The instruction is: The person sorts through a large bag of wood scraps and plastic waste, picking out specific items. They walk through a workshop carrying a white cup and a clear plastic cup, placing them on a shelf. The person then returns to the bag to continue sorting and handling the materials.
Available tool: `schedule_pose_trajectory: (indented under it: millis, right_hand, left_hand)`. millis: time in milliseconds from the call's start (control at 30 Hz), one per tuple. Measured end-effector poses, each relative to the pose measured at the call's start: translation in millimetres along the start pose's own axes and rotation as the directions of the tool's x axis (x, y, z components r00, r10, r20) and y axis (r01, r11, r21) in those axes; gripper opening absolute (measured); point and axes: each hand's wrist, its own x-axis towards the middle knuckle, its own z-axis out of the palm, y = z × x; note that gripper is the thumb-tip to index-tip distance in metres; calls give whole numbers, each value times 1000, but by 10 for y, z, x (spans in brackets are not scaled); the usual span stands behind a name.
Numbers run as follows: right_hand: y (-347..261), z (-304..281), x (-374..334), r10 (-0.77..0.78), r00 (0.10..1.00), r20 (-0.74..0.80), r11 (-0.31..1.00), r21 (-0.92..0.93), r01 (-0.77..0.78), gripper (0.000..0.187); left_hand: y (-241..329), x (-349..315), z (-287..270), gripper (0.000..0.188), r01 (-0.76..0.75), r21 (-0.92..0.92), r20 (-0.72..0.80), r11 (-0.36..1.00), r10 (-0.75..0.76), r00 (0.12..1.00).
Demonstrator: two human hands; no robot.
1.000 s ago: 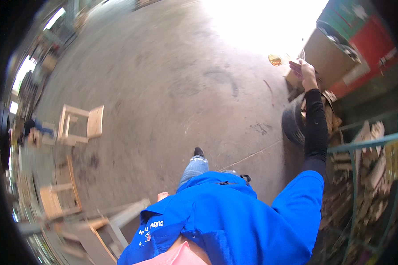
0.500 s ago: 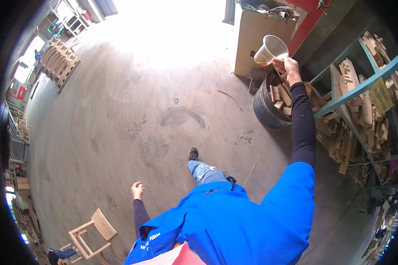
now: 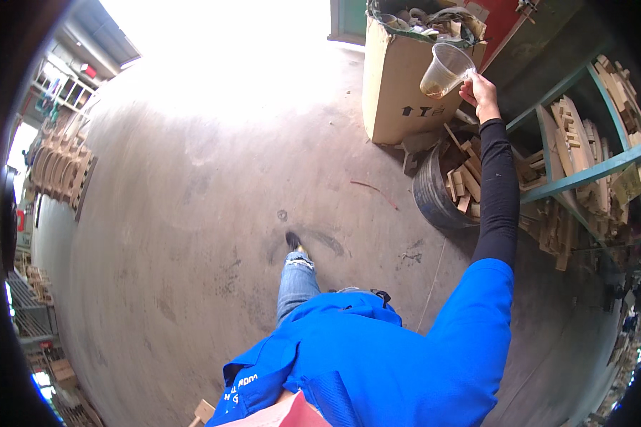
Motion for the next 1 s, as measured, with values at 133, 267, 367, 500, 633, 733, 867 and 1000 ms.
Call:
schedule_pose_trajectory:
  millis: [133, 267, 367, 500, 633, 733, 867, 1000]
  right_hand:
    - [-162, 329, 777, -38, 996, -81, 998, 46, 41, 16]
    - [-489, 623, 1518, -112, 967, -231, 992, 24, 121, 15]
    - [-781, 747, 2112, -152, 927, -342, 988, -49, 144, 15]
    - [-890, 744, 2816, -134, 868, -478, 991, -56, 122, 15]
    - [-847, 1311, 3869, -162, 876, -455, 986, -53, 155, 18]
    - [-599, 1286, 4453, -268, 817, -511, 963, -106, 250, 20]
    - [-148, 1530, 5334, -493, 669, -556, 817, -561, 137, 28]
    - [86, 1845, 5911, -526, 666, -529, 686, -727, -35, 23]
  left_hand:
    - [1398, 658, -79, 17, -33, 160, 38, 987, 27, 999]
    - [3040, 1358, -126, 15, -110, 284, 103, 952, 84, 991]
    - [4571, 1778, -34, 13, -228, 358, 115, 906, 199, 973]
    - [6616, 2137, 287, 20, -656, 329, 122, 680, 658, 743]
    - [7992, 2464, 709, 25, -667, 425, 88, 612, 705, 703]
    - [8717, 2502, 1173, 25, -716, 386, 119, 582, 738, 664]
    - [9076, 2719, 1733, 24, -626, 443, 238, 641, 589, 772]
    - [9209, 2815, 2085, 25, -395, 379, 273, 837, 307, 912]
